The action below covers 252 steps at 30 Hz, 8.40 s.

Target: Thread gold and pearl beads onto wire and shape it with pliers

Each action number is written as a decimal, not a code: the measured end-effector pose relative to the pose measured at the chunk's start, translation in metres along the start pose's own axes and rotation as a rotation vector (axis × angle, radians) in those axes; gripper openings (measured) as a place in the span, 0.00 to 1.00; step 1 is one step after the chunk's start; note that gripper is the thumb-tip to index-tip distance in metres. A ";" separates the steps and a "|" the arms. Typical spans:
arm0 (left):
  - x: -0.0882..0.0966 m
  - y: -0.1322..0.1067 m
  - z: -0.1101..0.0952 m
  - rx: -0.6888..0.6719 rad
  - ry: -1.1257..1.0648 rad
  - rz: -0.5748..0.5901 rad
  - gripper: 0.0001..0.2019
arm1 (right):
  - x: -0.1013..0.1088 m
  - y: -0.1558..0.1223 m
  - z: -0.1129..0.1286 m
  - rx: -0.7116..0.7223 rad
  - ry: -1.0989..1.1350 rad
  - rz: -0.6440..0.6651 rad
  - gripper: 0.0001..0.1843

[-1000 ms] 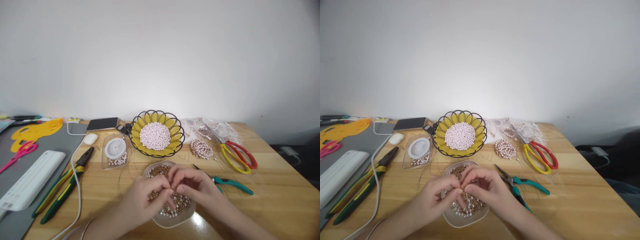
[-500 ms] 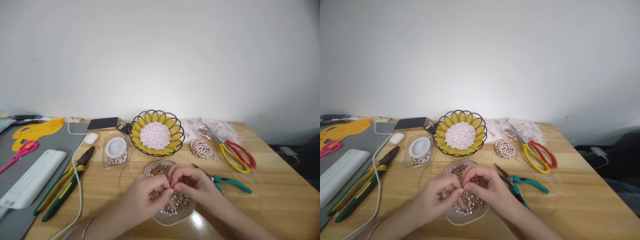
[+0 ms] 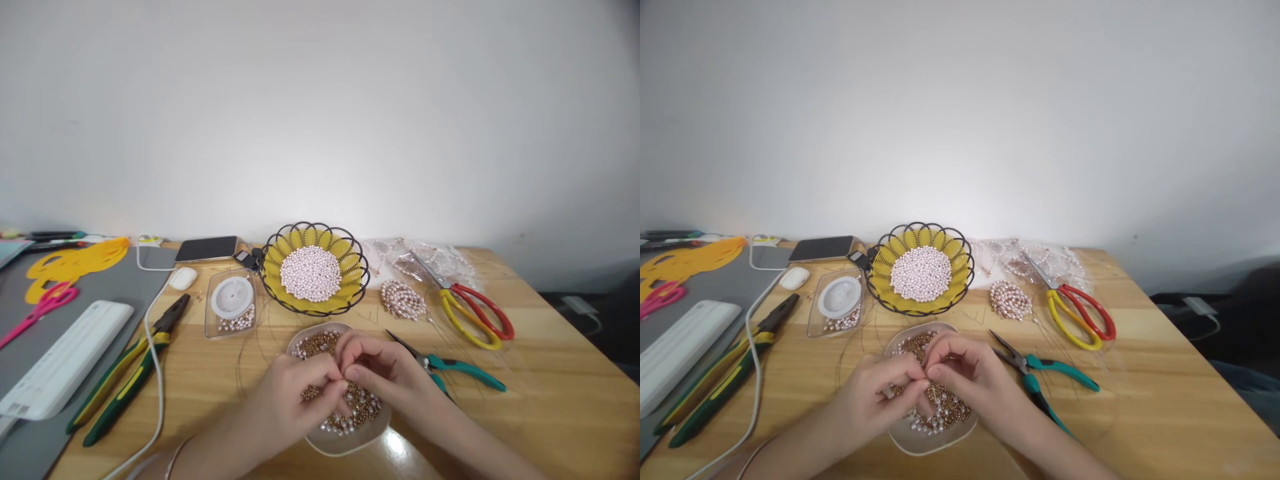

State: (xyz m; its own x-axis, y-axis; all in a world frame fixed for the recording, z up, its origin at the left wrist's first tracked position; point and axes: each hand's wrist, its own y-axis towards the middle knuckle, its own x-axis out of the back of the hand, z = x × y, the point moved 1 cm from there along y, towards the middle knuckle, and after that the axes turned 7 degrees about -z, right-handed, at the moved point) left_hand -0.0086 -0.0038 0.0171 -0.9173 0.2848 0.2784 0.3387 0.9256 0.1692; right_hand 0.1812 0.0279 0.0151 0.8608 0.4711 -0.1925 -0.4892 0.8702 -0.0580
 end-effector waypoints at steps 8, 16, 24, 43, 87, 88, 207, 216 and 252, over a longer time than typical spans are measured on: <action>0.000 0.000 0.000 -0.003 0.016 0.019 0.08 | -0.001 -0.004 -0.004 0.043 -0.105 -0.034 0.13; -0.002 -0.001 0.001 0.060 -0.028 0.028 0.08 | -0.007 -0.008 -0.003 0.176 -0.301 -0.077 0.12; 0.010 0.009 0.005 0.133 -0.129 -0.087 0.10 | 0.024 0.004 0.011 0.258 -0.700 0.030 0.12; 0.012 0.018 0.012 0.247 -0.376 -0.190 0.14 | 0.016 0.006 -0.006 0.398 -1.091 0.225 0.11; 0.008 0.018 0.014 0.271 -0.372 -0.092 0.11 | 0.016 0.004 -0.011 0.477 -1.105 0.188 0.10; 0.008 0.018 0.014 0.271 -0.370 -0.094 0.11 | 0.014 0.003 -0.011 0.474 -1.107 0.187 0.10; -0.003 0.005 0.003 0.410 -0.429 -0.028 0.09 | 0.010 0.000 0.017 0.164 -0.029 -0.120 0.05; -0.003 0.008 0.003 0.392 -0.559 -0.030 0.17 | 0.003 0.007 0.019 0.165 -0.004 -0.185 0.06; -0.003 0.009 0.004 0.411 -0.629 -0.021 0.23 | -0.003 0.001 0.011 0.282 -0.057 -0.243 0.05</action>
State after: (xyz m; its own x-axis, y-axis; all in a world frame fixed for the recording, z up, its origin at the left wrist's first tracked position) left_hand -0.0039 0.0042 0.0141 -0.9110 0.2407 -0.3350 0.3274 0.9159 -0.2322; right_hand 0.1793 0.0291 0.0269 0.9574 0.2465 -0.1507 -0.2188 0.9592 0.1788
